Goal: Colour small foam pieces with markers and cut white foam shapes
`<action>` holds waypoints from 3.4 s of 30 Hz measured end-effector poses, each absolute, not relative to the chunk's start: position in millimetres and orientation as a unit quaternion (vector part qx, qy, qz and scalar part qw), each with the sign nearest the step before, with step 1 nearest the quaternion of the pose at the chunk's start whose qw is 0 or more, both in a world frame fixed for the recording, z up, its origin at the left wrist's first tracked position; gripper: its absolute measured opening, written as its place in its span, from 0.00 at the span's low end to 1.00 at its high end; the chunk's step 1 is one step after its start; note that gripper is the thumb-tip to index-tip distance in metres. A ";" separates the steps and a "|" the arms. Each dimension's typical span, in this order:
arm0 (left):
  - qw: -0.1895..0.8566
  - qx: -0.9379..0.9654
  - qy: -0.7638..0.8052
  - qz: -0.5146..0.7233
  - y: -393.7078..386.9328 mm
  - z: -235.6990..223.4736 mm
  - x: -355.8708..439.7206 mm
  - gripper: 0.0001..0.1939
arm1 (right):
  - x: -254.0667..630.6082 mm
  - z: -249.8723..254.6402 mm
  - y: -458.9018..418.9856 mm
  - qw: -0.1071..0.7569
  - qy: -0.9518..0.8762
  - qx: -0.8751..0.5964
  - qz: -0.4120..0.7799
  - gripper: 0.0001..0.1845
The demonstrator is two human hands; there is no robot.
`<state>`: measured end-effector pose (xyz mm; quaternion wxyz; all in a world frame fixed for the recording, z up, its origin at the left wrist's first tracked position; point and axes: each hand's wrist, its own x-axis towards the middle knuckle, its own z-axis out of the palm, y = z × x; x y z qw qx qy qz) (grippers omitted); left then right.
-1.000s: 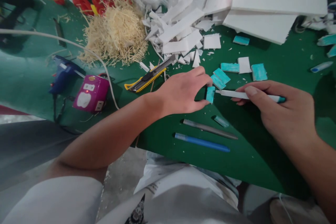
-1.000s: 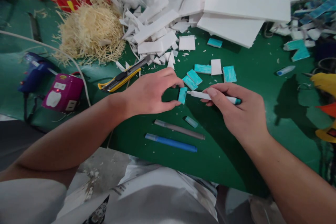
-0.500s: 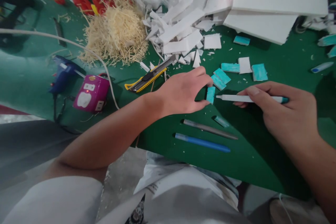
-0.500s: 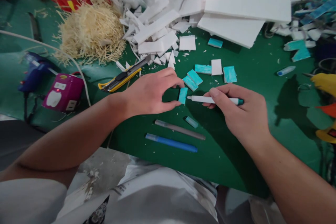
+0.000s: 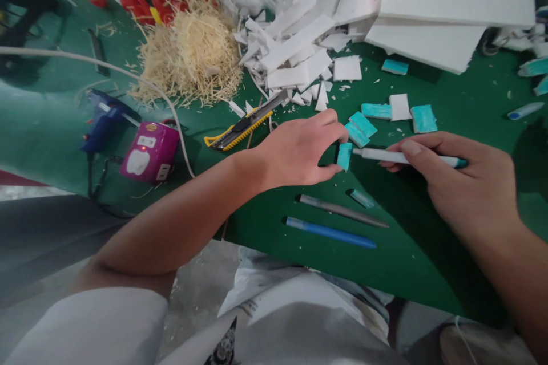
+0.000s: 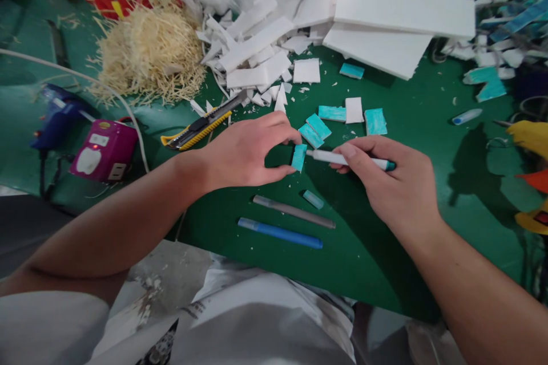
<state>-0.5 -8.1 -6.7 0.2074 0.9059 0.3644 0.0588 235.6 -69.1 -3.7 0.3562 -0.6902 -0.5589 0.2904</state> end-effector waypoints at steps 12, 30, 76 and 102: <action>0.199 0.909 0.359 0.070 -7.8 -9.8 -0.8 0.18 | 240.5 -9.5 -70.4 0.378 -0.589 -0.657 0.281 0.18; 0.199 0.910 0.354 0.083 -6.6 -12.1 -1.9 0.17 | 239.5 -7.0 -68.8 0.371 -0.582 -0.661 0.295 0.12; 0.165 0.952 0.228 0.118 -28.6 -17.7 14.6 0.13 | 231.1 -5.5 -57.3 0.642 -0.397 -0.595 0.277 0.25; 0.421 0.743 0.394 0.338 -22.4 -16.0 8.2 0.07 | 237.0 -4.4 -69.1 0.554 -0.459 -0.601 0.349 0.12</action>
